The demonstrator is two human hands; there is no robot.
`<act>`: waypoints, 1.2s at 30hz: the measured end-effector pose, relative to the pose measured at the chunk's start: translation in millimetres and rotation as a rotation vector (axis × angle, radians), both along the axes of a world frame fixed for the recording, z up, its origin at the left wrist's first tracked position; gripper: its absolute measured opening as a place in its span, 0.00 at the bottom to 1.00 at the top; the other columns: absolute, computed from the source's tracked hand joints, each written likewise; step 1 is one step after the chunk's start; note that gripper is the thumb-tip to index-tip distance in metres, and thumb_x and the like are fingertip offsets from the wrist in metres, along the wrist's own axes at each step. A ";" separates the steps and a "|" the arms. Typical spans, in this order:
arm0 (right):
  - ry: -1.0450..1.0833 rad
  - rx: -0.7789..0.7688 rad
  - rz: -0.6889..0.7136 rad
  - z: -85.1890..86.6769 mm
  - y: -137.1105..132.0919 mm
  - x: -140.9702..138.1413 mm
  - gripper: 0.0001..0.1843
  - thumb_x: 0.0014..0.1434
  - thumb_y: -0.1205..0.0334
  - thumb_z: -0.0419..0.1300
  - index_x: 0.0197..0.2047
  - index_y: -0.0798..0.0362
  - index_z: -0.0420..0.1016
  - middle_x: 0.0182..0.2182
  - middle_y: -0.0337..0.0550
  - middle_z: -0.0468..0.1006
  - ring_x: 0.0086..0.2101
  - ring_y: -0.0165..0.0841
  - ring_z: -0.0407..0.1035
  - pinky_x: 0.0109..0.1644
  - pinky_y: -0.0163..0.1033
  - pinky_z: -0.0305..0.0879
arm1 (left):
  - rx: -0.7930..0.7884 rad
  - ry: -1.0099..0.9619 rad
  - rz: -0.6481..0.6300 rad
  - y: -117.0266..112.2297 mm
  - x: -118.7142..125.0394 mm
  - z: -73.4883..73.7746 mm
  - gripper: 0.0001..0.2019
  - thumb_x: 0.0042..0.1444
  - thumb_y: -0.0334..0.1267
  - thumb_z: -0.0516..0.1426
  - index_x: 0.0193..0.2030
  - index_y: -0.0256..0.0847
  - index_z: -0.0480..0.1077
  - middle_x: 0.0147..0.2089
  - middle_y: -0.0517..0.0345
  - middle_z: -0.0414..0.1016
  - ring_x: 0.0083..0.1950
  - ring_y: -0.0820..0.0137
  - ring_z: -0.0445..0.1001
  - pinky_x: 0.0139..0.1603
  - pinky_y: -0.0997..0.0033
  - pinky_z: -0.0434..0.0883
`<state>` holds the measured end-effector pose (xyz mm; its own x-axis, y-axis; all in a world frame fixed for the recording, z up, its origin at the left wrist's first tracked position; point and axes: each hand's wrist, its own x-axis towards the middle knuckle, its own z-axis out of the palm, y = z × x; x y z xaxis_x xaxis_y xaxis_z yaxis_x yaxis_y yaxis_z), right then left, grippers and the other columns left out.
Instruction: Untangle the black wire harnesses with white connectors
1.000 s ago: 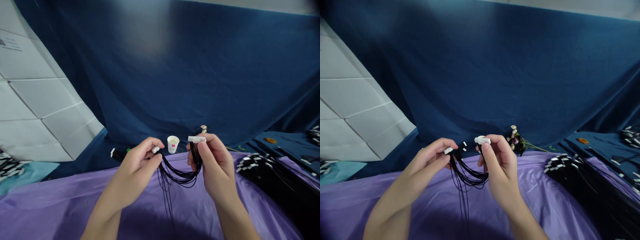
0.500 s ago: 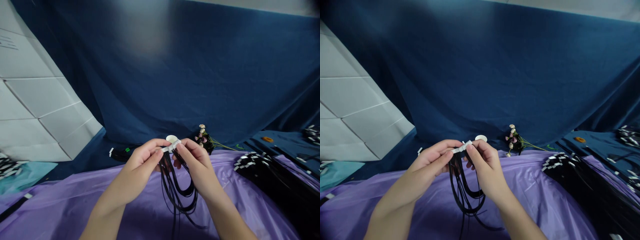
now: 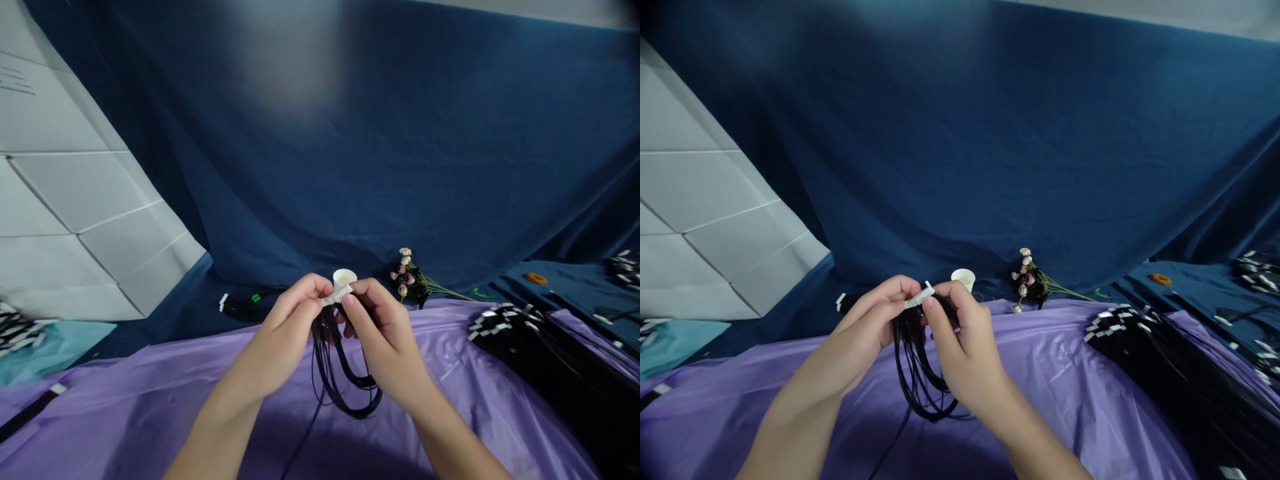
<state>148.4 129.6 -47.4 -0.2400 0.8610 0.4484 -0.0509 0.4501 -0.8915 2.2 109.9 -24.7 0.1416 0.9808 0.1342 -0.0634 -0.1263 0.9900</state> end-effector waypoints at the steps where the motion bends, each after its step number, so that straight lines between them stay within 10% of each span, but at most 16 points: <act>1: -0.003 0.009 -0.004 -0.8 -0.8 -1.3 0.08 0.67 0.57 0.53 0.40 0.52 0.69 0.28 0.37 0.71 0.28 0.27 0.65 0.31 0.33 0.61 | 0.007 -0.012 -0.001 0.7 1.6 -1.1 0.08 0.63 0.37 0.49 0.37 0.42 0.68 0.34 0.61 0.66 0.36 0.73 0.66 0.37 0.73 0.66; 11: 0.059 -0.014 0.132 -1.0 -3.4 -2.6 0.06 0.67 0.60 0.52 0.47 0.49 0.63 0.30 0.36 0.71 0.30 0.27 0.66 0.33 0.33 0.62 | 0.092 0.005 -0.048 5.0 7.6 2.7 0.11 0.63 0.43 0.54 0.34 0.39 0.68 0.27 0.63 0.65 0.27 0.77 0.66 0.29 0.79 0.63; 19: -0.028 -0.169 0.221 10.0 -5.9 10.0 0.14 0.60 0.63 0.60 0.49 0.48 0.65 0.43 0.40 0.72 0.41 0.30 0.68 0.40 0.33 0.66 | 0.116 -0.071 0.256 12.5 11.7 -3.4 0.13 0.62 0.46 0.55 0.31 0.39 0.66 0.26 0.64 0.63 0.29 0.77 0.63 0.31 0.79 0.62; 25: -0.118 -0.121 0.002 9.5 -1.5 12.6 0.14 0.59 0.62 0.59 0.49 0.48 0.64 0.42 0.41 0.73 0.32 0.27 0.67 0.28 0.31 0.65 | 0.069 -0.178 0.394 16.5 12.0 -1.6 0.14 0.59 0.47 0.57 0.31 0.39 0.64 0.24 0.64 0.61 0.26 0.76 0.62 0.27 0.77 0.59; 36: -0.478 0.165 -0.238 10.9 -20.9 26.7 0.30 0.54 0.63 0.61 0.59 0.46 0.58 0.51 0.45 0.68 0.39 0.33 0.69 0.34 0.36 0.72 | 0.033 -0.307 0.543 25.6 11.9 -3.8 0.14 0.54 0.46 0.61 0.30 0.38 0.65 0.25 0.65 0.64 0.27 0.77 0.65 0.28 0.77 0.63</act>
<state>175.1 108.7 -36.6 -0.2572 0.8437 0.4712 0.4621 0.5356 -0.7068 14.2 135.5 -28.6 -0.4260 0.8966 0.1212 -0.2628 -0.2509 0.9317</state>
